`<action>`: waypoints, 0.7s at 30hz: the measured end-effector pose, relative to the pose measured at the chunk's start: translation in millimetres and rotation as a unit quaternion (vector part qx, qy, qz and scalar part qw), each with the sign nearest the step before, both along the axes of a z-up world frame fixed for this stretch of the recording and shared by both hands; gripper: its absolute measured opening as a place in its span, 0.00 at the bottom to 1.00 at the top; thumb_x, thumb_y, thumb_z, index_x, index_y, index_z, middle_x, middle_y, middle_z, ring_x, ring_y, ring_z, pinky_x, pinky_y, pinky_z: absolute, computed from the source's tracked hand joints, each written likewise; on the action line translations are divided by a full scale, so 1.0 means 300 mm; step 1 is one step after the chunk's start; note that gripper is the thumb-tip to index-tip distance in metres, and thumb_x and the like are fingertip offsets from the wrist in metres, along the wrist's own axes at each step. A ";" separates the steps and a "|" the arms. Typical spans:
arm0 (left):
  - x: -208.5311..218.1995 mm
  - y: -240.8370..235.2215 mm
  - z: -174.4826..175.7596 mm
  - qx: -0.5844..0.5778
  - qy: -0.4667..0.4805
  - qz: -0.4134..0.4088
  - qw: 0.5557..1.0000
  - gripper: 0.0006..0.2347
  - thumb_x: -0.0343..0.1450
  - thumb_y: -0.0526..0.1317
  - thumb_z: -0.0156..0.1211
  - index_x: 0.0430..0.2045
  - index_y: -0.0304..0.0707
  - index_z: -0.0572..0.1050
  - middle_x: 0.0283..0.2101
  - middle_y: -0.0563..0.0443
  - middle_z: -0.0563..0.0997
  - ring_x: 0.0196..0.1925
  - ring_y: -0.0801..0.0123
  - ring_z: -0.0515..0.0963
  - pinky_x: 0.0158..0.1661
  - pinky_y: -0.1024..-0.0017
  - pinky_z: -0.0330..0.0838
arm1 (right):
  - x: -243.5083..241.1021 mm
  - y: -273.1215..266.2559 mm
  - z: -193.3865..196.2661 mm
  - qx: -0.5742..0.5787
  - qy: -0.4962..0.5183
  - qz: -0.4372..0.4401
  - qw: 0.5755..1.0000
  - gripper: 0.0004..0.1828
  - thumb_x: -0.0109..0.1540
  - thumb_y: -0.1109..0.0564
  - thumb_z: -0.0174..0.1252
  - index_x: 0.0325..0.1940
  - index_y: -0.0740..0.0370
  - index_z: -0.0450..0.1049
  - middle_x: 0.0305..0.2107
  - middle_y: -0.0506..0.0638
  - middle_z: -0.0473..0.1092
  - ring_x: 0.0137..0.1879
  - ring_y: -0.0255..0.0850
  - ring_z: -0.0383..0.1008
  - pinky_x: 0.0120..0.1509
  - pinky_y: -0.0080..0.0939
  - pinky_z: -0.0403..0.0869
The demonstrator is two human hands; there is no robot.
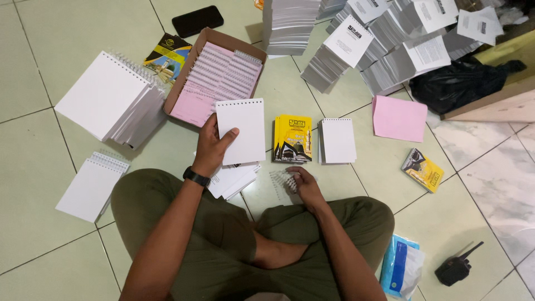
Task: The person sits on the floor and assembles spiral notebooks by hand. They pick up stacks of paper, align them, and insert spiral bindings into the holes. The person then places the assembled notebooks into yellow packaging sleeves.
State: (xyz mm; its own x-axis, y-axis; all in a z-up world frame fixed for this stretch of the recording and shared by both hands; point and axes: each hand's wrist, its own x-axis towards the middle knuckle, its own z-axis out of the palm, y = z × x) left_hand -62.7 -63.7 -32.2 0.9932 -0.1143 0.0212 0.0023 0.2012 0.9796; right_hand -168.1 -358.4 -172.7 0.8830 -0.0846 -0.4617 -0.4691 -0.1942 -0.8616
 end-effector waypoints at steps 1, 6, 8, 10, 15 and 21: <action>-0.001 0.000 0.004 0.000 0.001 -0.001 1.000 0.11 0.70 0.38 0.66 0.41 0.38 0.71 0.36 0.53 0.76 0.40 0.72 0.75 0.46 0.70 0.73 | 0.000 0.010 0.020 0.000 0.001 -0.001 1.000 0.21 0.73 0.62 0.37 0.62 0.54 0.75 0.28 0.48 0.70 0.35 0.35 0.65 0.42 0.35 0.67; 0.005 -0.014 0.009 0.000 0.004 -0.008 1.000 0.11 0.70 0.38 0.66 0.42 0.38 0.71 0.36 0.56 0.75 0.41 0.74 0.75 0.46 0.72 0.73 | 0.001 -0.006 -0.071 0.062 0.011 -0.024 0.998 0.17 0.69 0.52 0.60 0.56 0.68 0.74 0.31 0.55 0.72 0.33 0.40 0.70 0.38 0.40 0.71; 0.003 -0.014 0.024 0.004 0.005 -0.010 1.000 0.11 0.70 0.38 0.66 0.42 0.38 0.71 0.36 0.55 0.75 0.41 0.74 0.75 0.46 0.72 0.73 | 0.001 -0.019 -0.098 0.030 0.000 -0.004 1.000 0.17 0.68 0.53 0.61 0.55 0.68 0.75 0.32 0.56 0.74 0.35 0.41 0.71 0.41 0.40 0.72; 0.006 -0.014 0.023 0.008 0.007 -0.012 1.000 0.11 0.70 0.37 0.65 0.41 0.38 0.71 0.36 0.55 0.75 0.41 0.73 0.75 0.46 0.72 0.73 | 0.004 -0.029 -0.116 -0.003 -0.010 0.017 1.000 0.16 0.67 0.54 0.62 0.54 0.69 0.76 0.34 0.56 0.76 0.37 0.41 0.72 0.44 0.41 0.72; 0.008 -0.013 -0.003 0.007 0.000 -0.024 1.000 0.12 0.71 0.38 0.66 0.44 0.37 0.71 0.37 0.55 0.74 0.40 0.74 0.74 0.47 0.70 0.73 | -0.017 0.003 -0.087 -0.334 -0.069 0.171 0.924 0.17 0.73 0.53 0.43 0.62 0.57 0.70 0.37 0.59 0.78 0.46 0.55 0.80 0.51 0.55 0.76; 0.007 -0.007 -0.015 -0.002 -0.011 -0.033 0.999 0.10 0.71 0.37 0.65 0.42 0.37 0.71 0.36 0.53 0.76 0.40 0.73 0.75 0.45 0.71 0.73 | -0.024 0.071 0.011 -0.321 -0.155 0.156 0.921 0.18 0.72 0.59 0.48 0.66 0.68 0.66 0.45 0.67 0.72 0.55 0.61 0.75 0.61 0.57 0.74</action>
State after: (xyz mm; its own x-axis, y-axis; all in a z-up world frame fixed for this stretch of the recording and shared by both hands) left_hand -60.6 -65.7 -36.7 0.9828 -0.1798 0.0428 -0.0050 0.2058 0.9786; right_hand -175.4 -337.1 -169.5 0.9915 0.0279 -0.1269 -0.0551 -0.7941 -0.6053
